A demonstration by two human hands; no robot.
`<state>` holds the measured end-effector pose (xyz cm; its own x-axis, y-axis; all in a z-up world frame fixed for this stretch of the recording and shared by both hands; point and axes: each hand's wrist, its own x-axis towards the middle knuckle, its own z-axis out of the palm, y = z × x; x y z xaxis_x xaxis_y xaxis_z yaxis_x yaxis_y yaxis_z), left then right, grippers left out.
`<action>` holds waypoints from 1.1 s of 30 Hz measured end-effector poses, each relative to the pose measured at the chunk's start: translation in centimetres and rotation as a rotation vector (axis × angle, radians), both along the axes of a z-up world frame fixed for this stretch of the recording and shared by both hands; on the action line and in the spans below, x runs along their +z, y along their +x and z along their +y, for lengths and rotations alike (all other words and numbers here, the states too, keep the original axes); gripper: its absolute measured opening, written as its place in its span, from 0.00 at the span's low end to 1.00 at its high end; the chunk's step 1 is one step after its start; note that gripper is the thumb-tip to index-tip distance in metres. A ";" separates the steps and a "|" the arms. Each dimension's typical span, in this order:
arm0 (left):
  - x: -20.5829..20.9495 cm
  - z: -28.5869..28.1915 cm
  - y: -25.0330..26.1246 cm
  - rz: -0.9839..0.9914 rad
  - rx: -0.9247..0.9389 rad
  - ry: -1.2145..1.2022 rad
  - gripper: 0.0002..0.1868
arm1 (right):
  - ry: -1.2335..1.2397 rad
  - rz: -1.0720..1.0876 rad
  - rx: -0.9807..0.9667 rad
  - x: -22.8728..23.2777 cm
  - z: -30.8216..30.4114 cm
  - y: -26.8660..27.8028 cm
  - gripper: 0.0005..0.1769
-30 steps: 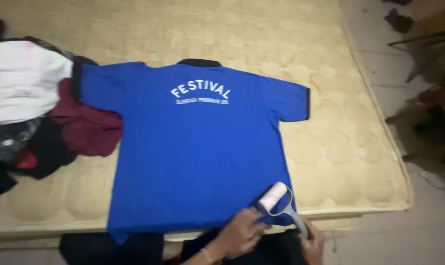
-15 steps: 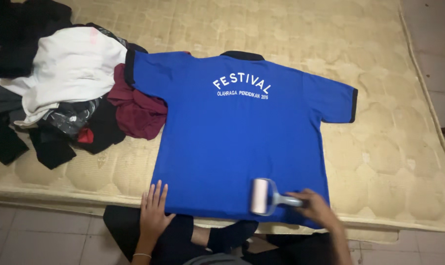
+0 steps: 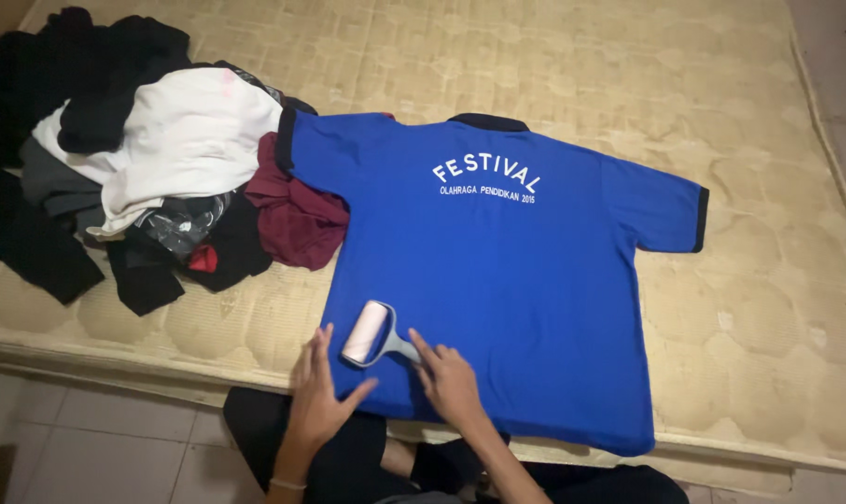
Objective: The person uses a lint roller to clean a blue shirt on a bed, moving the tool across the fabric and then folding the shirt.
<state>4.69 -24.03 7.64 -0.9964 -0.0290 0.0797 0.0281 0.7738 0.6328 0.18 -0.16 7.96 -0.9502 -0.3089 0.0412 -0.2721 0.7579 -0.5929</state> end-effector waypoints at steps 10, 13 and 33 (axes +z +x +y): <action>-8.8 6.1 -5.8 0.075 -0.029 -0.031 0.40 | 0.080 0.034 -0.447 -2.3 22.4 3.4 0.28; -10.1 5.7 -5.8 0.102 0.035 -0.032 0.38 | 0.154 0.008 -0.612 -3.0 30.5 5.5 0.24; -6.8 3.2 -3.4 0.155 0.223 0.457 0.25 | 0.069 -0.092 -0.016 -1.4 4.1 1.0 0.22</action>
